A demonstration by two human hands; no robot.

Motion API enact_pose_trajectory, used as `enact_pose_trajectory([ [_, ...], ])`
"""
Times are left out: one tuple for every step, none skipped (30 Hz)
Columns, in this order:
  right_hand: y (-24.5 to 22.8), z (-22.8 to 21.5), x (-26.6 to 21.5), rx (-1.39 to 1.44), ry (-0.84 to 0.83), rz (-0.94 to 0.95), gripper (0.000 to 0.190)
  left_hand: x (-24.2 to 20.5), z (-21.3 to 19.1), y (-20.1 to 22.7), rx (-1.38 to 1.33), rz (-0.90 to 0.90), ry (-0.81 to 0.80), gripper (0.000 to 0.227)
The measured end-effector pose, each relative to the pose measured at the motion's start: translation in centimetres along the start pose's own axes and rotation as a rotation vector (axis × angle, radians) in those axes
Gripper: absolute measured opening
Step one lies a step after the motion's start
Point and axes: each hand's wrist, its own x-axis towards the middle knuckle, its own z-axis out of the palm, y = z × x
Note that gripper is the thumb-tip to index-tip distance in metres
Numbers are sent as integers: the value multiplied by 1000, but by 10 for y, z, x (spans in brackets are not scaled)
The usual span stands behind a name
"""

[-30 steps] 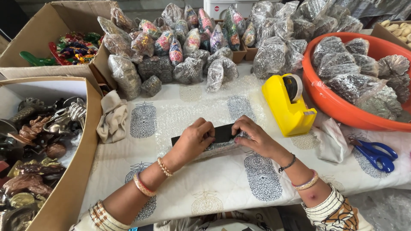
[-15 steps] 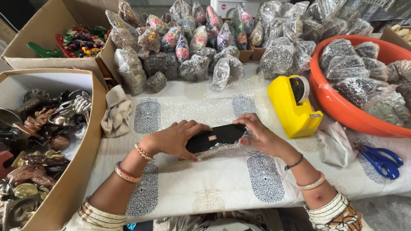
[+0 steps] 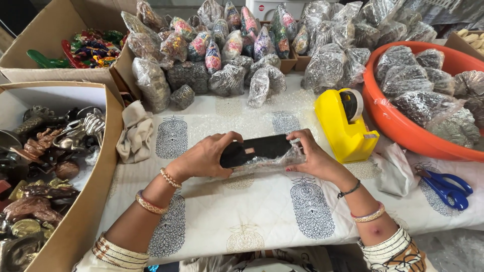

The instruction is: The recorder wraps a black rectangular object in bubble wrap and plastic film, securing it with tape.

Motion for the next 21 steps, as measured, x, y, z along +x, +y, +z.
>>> enact_pose_trajectory([
  [7, 2, -2, 0, 2, 0, 85, 1, 0, -1, 1, 1, -1, 74],
  [15, 4, -3, -24, 32, 15, 79, 2, 0, -2, 11, 1, 33, 73],
  [22, 6, -5, -47, 62, 29, 73, 3, -1, -3, 20, 1, 67, 72],
  [16, 1, -4, -50, 62, 29, 73, 5, -1, -7, 19, 3, 69, 72],
  [9, -4, -2, -74, 22, 258, 68, 6, -1, -11, 7, 11, 103, 71],
  [2, -7, -2, -95, -21, 489, 63, 8, -1, -15, -5, 17, 136, 71],
  [2, -11, -5, -96, -22, 489, 63, 8, -2, -16, -7, 17, 135, 71],
  [2, -16, -7, -27, -105, 298, 51, 9, -5, -18, -3, 0, 170, 72],
  [2, -20, -8, 40, -187, 106, 40, 10, -7, -19, 0, -18, 205, 73],
  [-3, -21, -7, 37, -184, 105, 40, 10, -11, -20, 2, -14, 206, 73],
  [-7, -23, -5, 22, -261, 6, 30, 11, -14, -20, 8, -30, 221, 74],
  [-11, -24, -4, 7, -338, -92, 21, 12, -16, -21, 13, -45, 234, 75],
  [-10, -23, -4, 5, -335, -91, 21, 12, -19, -19, 15, -41, 234, 75],
  [-9, -23, -3, 10, -355, -99, 27, 14, -21, -17, 0, -44, 228, 75],
  [-8, -22, -2, 15, -375, -107, 34, 15, -24, -15, -15, -46, 223, 75],
  [-9, -24, -1, 14, -372, -104, 34, 17, -22, -16, -15, -43, 221, 75],
  [-11, -24, 0, 0, -383, -106, 38, 20, -21, -18, -22, 82, 237, 74],
  [-13, -25, 1, -14, -397, -108, 41, 23, -18, -20, -32, 207, 253, 73],
  [-11, -26, 0, -15, -396, -105, 41, 26, -15, -19, -33, 209, 251, 73],
  [-9, -26, -1, 0, -393, -77, 42, 28, -12, -17, -45, 192, 188, 71],
  [-7, -26, -3, 14, -389, -50, 42, 30, -8, -16, -56, 175, 124, 68],
])
